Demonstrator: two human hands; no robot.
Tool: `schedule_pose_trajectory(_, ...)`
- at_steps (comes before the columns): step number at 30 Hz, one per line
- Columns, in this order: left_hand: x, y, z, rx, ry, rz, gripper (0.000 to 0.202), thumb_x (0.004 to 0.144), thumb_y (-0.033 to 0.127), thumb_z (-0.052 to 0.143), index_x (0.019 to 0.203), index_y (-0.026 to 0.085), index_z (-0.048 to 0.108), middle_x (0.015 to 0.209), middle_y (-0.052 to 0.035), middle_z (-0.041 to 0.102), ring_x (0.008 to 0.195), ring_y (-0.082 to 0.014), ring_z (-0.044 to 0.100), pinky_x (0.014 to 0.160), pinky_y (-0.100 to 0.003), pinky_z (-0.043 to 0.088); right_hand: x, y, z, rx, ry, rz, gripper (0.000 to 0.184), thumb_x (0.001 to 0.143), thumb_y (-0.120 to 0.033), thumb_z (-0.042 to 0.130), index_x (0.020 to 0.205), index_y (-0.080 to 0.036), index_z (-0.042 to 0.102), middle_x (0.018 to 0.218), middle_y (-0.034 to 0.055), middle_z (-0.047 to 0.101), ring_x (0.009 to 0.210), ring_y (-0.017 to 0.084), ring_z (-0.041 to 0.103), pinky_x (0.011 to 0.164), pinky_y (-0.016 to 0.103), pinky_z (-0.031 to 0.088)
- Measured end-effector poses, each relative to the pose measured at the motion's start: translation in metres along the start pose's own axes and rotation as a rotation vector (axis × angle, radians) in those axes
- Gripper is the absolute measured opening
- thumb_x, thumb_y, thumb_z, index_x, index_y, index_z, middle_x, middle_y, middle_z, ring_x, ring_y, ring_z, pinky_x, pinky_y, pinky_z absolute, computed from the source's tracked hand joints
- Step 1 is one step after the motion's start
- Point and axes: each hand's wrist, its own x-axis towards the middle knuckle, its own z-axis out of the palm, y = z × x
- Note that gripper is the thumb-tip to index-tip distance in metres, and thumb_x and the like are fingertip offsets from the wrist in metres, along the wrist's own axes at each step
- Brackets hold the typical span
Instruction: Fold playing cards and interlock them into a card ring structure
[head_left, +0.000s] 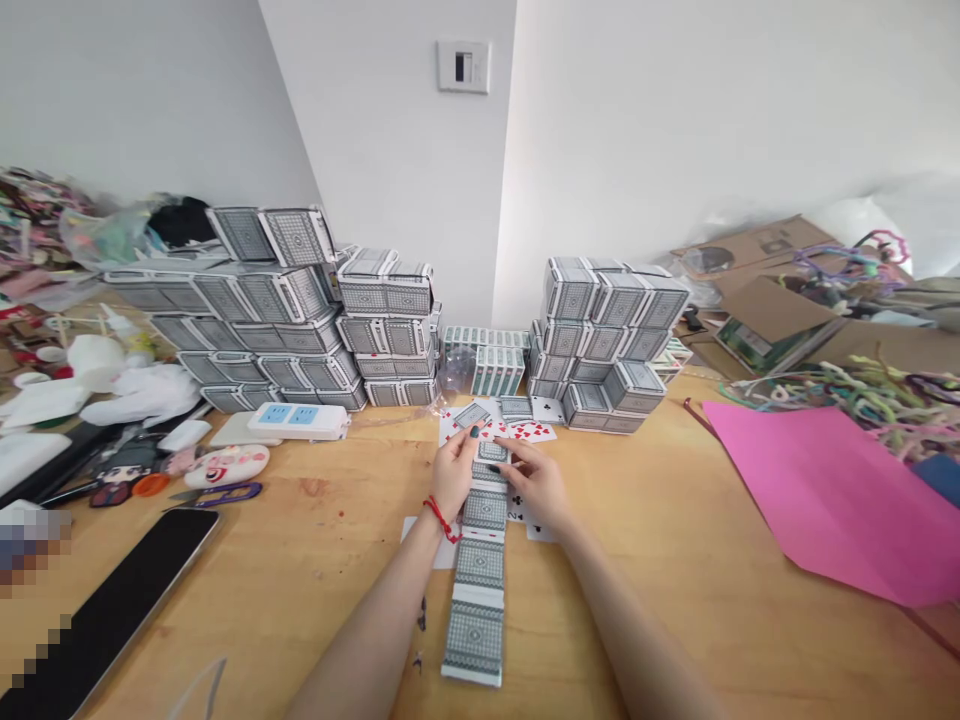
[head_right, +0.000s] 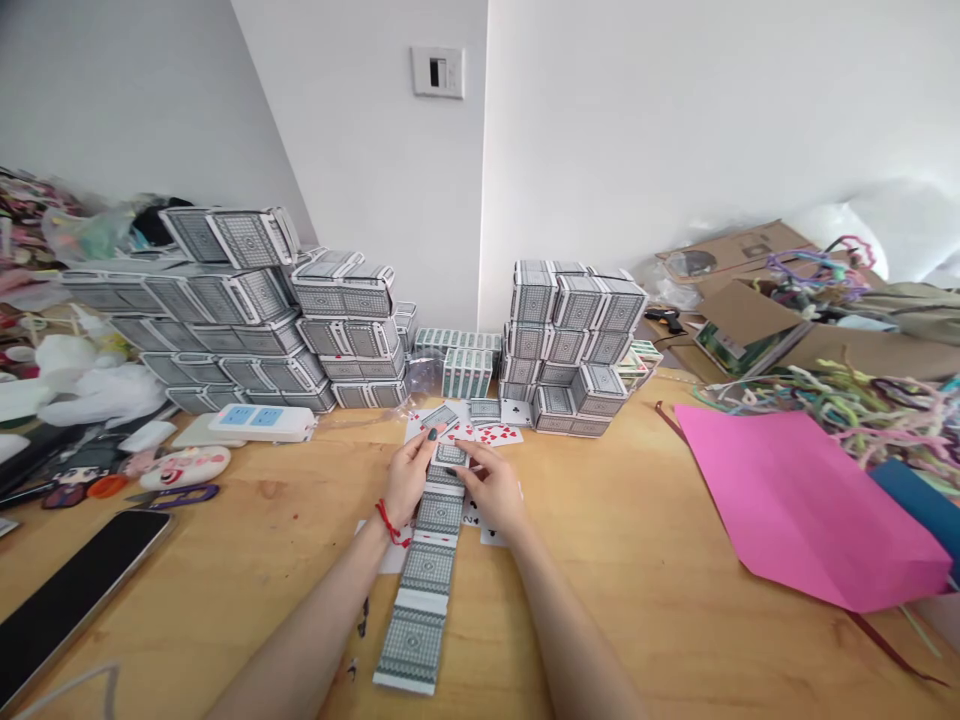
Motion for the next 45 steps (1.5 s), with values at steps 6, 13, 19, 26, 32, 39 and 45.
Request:
schedule_pose_trajectory(6, -0.007, 0.015, -0.003, -0.211, -0.331, -0.164, 0.043, 0.071, 0.034, 0.061, 0.111, 0.017, 0.061, 0.099, -0.0076, 0.068, 0.088, -0.0219, 0.061, 0.074, -0.031, 0.047, 0.002, 0.001, -0.001, 0.074, 0.102, 0.071, 0.029, 0.073, -0.042, 0.056, 0.094, -0.025, 0.067, 0.072, 0.0008, 0.065, 0.056, 0.016, 0.055, 0.055, 0.028, 0.045)
schedule_pose_trajectory(13, -0.017, 0.026, 0.002, -0.358, -0.507, -0.343, 0.051, 0.077, 0.033, 0.056, 0.126, 0.028, 0.046, 0.105, -0.0058, 0.064, 0.081, -0.0198, 0.062, 0.065, -0.033, 0.052, 0.002, -0.002, -0.007, 0.026, 0.124, 0.063, 0.034, 0.076, -0.053, 0.050, 0.071, -0.022, 0.063, 0.059, -0.0001, 0.059, 0.055, 0.017, 0.053, 0.056, 0.028, 0.041)
schedule_pose_trajectory(19, -0.012, 0.025, 0.002, -0.388, -0.475, -0.336, 0.044, 0.075, 0.030, 0.056, 0.119, 0.025, 0.051, 0.108, -0.0055, 0.062, 0.082, -0.0200, 0.063, 0.055, -0.027, 0.051, 0.003, -0.004, -0.007, -0.059, 0.103, -0.108, 0.032, 0.082, -0.046, 0.046, 0.087, -0.024, 0.068, 0.103, 0.0044, 0.063, 0.094, 0.021, 0.055, 0.085, 0.033, 0.039)
schedule_pose_trajectory(26, -0.004, 0.029, -0.012, -0.347, -0.252, -0.181, 0.026, 0.075, 0.034, 0.056, 0.093, 0.016, 0.061, 0.097, -0.0060, 0.065, 0.071, -0.0153, 0.063, 0.057, -0.023, 0.049, 0.007, 0.001, -0.018, -0.144, 0.307, -0.011, 0.037, 0.082, -0.044, 0.042, 0.100, -0.020, 0.064, 0.098, 0.0067, 0.066, 0.084, 0.020, 0.057, 0.074, 0.031, 0.041)
schedule_pose_trajectory(32, 0.010, 0.020, -0.028, -0.268, -0.089, -0.136, 0.027, 0.073, 0.038, 0.056, 0.082, 0.013, 0.063, 0.074, -0.0046, 0.067, 0.064, -0.0153, 0.063, 0.056, -0.023, 0.047, 0.008, 0.012, -0.025, -0.252, 0.395, 0.023, 0.035, 0.079, -0.038, 0.042, 0.098, -0.018, 0.064, 0.093, 0.0062, 0.067, 0.070, 0.017, 0.056, 0.067, 0.029, 0.042)
schedule_pose_trajectory(39, 0.011, 0.029, -0.025, -0.232, 0.031, -0.071, 0.023, 0.065, 0.035, 0.064, 0.076, 0.014, 0.066, 0.069, -0.0035, 0.068, 0.068, -0.0185, 0.064, 0.056, -0.024, 0.047, 0.011, 0.018, -0.023, -0.503, 0.254, 0.144, 0.031, 0.076, -0.029, 0.046, 0.101, -0.022, 0.063, 0.074, 0.0016, 0.067, 0.065, 0.017, 0.060, 0.063, 0.028, 0.042)
schedule_pose_trajectory(45, 0.015, 0.024, -0.020, -0.357, 0.083, -0.197, 0.022, 0.065, 0.032, 0.063, 0.076, 0.013, 0.063, 0.070, -0.0036, 0.068, 0.066, -0.0177, 0.065, 0.059, -0.026, 0.050, 0.024, 0.013, -0.023, -0.726, 0.199, 0.126, 0.023, 0.075, -0.024, 0.049, 0.091, -0.025, 0.064, 0.083, 0.0014, 0.065, 0.069, 0.016, 0.060, 0.062, 0.027, 0.042)
